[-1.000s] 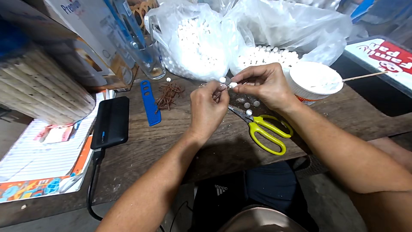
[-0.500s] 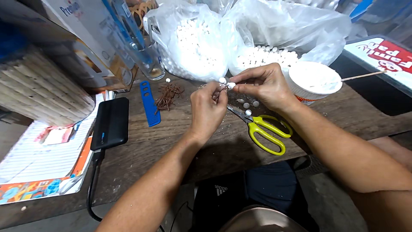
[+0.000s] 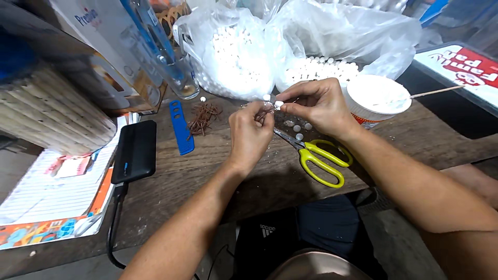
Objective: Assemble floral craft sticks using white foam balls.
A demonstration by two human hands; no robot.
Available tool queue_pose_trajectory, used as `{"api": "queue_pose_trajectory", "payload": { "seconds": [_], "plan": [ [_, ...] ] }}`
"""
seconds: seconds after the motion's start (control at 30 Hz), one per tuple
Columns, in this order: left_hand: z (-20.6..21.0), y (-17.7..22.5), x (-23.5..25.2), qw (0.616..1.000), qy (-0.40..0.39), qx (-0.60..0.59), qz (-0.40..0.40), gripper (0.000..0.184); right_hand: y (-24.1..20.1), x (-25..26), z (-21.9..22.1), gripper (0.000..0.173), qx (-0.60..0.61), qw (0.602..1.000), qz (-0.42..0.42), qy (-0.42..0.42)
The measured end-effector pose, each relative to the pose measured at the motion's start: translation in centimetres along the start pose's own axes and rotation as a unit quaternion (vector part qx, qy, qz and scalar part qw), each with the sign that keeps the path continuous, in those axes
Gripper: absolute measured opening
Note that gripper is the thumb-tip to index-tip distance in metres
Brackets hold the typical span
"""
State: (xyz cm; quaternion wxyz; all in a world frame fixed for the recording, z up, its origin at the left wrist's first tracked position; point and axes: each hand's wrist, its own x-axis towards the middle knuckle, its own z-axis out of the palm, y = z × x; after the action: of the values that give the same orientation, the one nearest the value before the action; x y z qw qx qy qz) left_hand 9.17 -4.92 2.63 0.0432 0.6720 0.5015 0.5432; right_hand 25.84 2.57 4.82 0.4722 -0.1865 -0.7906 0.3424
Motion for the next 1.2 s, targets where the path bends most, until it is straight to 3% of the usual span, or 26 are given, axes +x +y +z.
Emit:
{"api": "queue_pose_trajectory", "payload": {
  "seconds": [0.6,0.77,0.87,1.0,1.07,1.13,1.2],
  "plan": [
    [-0.3,0.3,-0.2,1.000,-0.010,0.011,-0.001,0.008,0.0,-0.3,0.7,0.013,-0.011,1.000,-0.023,0.003],
    [-0.4,0.5,0.0,0.997,-0.027,-0.062,-0.039,0.005,-0.1,-0.1,0.1,0.016,-0.042,0.999,0.018,0.017],
    [-0.6,0.8,0.2,0.988,-0.035,-0.127,-0.082,0.007,-2.5,-2.4,-1.3,0.022,-0.091,0.995,0.016,0.025],
    [-0.3,0.6,0.3,0.978,-0.014,-0.180,-0.108,0.008,-3.5,-9.6,-5.1,0.006,-0.051,0.989,0.062,0.123],
    [-0.2,0.6,0.3,0.978,-0.016,-0.185,-0.097,0.006,-3.3,-12.1,-7.7,0.017,-0.045,0.972,0.117,0.197],
    [-0.1,0.6,0.3,0.979,-0.032,-0.183,-0.090,0.004,-2.9,-12.9,-10.0,0.019,-0.050,0.944,0.161,0.284],
    [0.0,0.7,0.4,0.980,-0.047,-0.173,-0.086,0.006,-2.6,-12.5,-11.3,0.010,-0.071,0.924,0.177,0.330]
  ]
}}
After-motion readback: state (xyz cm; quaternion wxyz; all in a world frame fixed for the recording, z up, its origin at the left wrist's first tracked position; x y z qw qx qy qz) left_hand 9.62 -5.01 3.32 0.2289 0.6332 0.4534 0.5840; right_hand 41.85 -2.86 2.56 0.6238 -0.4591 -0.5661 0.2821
